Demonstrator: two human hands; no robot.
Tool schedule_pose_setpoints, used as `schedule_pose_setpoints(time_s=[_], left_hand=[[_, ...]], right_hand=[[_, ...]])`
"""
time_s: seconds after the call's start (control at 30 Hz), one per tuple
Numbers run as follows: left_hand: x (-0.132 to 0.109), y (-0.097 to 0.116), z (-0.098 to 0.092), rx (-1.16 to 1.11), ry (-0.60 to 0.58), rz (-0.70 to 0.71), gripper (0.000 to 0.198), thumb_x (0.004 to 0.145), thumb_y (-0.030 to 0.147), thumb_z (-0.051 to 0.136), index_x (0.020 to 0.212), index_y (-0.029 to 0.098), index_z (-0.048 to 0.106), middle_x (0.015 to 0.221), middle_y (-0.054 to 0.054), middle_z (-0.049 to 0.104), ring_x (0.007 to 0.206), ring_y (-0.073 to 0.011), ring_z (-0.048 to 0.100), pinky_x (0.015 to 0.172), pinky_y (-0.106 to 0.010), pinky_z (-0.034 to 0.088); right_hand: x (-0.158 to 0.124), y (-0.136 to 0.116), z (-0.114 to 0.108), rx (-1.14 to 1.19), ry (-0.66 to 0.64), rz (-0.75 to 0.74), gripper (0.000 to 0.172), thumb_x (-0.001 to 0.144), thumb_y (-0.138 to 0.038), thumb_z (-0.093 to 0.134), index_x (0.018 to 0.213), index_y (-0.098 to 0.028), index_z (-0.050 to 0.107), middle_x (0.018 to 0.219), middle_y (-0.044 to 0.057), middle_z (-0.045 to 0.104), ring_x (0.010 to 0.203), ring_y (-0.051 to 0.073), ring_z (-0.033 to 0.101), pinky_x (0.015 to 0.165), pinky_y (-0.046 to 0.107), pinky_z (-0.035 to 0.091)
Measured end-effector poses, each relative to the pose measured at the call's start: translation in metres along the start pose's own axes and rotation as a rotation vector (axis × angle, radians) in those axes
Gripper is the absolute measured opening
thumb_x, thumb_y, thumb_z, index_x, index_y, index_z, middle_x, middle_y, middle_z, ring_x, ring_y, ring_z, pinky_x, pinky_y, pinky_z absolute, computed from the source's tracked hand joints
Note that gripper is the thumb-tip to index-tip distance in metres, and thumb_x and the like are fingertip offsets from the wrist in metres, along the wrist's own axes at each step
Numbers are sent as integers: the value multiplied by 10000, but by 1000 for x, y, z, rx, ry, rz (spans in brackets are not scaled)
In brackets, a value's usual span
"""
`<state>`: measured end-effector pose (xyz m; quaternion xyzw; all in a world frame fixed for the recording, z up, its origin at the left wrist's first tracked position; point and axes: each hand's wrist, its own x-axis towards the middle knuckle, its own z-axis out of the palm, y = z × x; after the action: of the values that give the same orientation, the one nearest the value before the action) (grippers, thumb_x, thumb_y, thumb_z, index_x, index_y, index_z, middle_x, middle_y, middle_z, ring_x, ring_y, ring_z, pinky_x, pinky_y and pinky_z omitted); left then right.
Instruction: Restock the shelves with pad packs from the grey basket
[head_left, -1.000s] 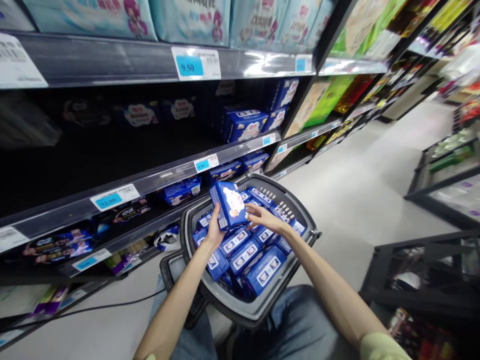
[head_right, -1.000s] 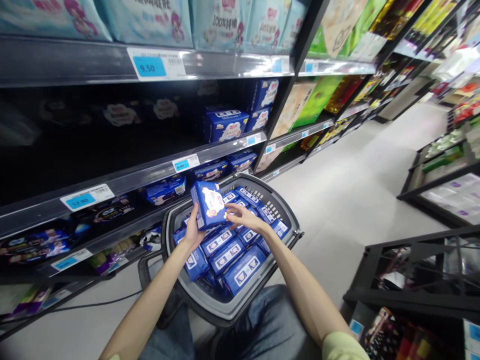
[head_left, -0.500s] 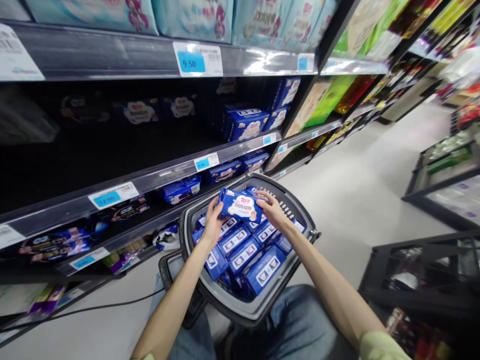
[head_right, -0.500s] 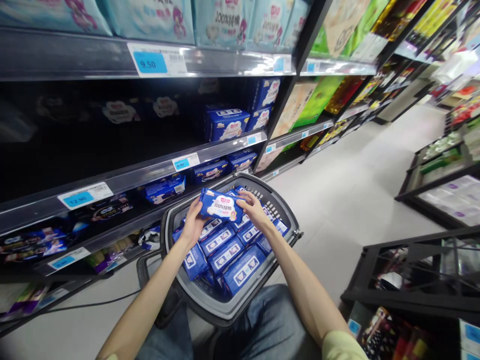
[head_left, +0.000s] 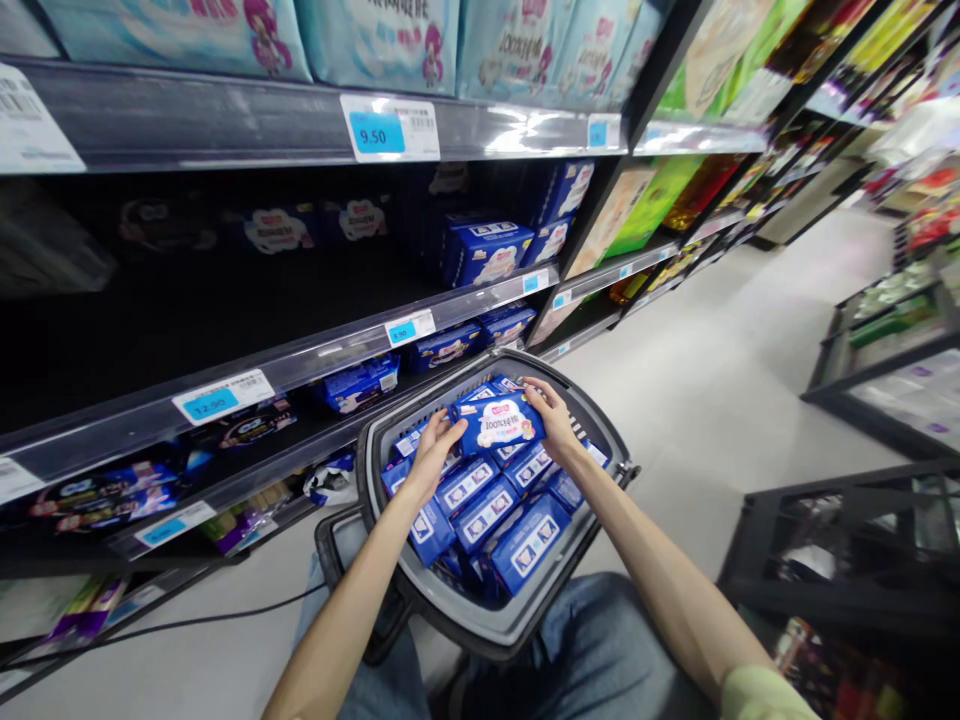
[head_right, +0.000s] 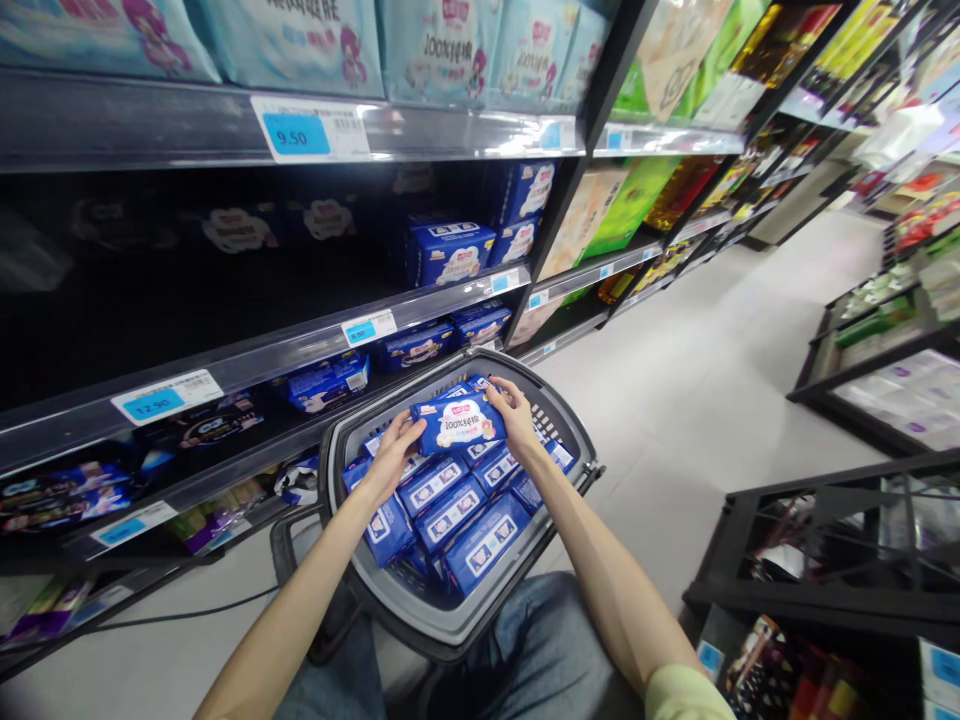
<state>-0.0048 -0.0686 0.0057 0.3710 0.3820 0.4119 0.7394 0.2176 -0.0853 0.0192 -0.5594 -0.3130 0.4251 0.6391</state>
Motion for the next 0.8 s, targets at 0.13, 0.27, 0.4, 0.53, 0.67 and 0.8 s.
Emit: schedule_pose_setpoints(time_s=[0.13,0.27,0.4,0.53,0.67,0.8], left_hand=[[1,0,0,9,-2,-1,596,729,489,805,1221,229,591,1201,-73,696,1055,-237,652,804,-297,482],[1,0,0,11,-22,5,565,741,487,796,1206,232,602,1167,-63,703,1019,-230,658,770,-287,482],[1,-1,-1,13,-49,20,528,757,482,787,1190,241,606,1163,-51,702,1013,-220,656,773,-280,484],[2,-2,-1,26,-72,31,509,772,481,776,1185,238,606,1150,-51,704,1009,-213,654,781,-277,483],[2,-1,-1,43,-87,31,480,785,474,769,1169,236,606,1163,-56,699,1047,-224,649,808,-285,488],[3,-3,-2,46,-73,23,519,758,481,789,1182,245,606,1154,-52,698,1053,-229,644,823,-297,489]], right_hand=[[2,2,1,-29,12,1,518,656,-584,832,1061,-284,714,864,6,754,798,231,684,744,356,547],[3,3,1,-13,10,6,519,673,-610,811,1060,-277,718,988,29,777,898,274,704,809,399,562],[3,2,2,43,-4,0,460,699,-564,817,1040,-267,735,1061,39,777,983,287,702,887,420,565],[2,0,4,79,-5,13,433,695,-521,833,1029,-256,757,1086,38,776,1042,294,694,951,435,555],[2,-1,5,86,6,37,450,677,-512,842,1038,-254,768,1085,34,779,1080,311,687,971,455,553],[2,0,4,80,20,40,457,668,-508,844,1042,-256,772,1091,31,779,1089,316,684,966,464,558]])
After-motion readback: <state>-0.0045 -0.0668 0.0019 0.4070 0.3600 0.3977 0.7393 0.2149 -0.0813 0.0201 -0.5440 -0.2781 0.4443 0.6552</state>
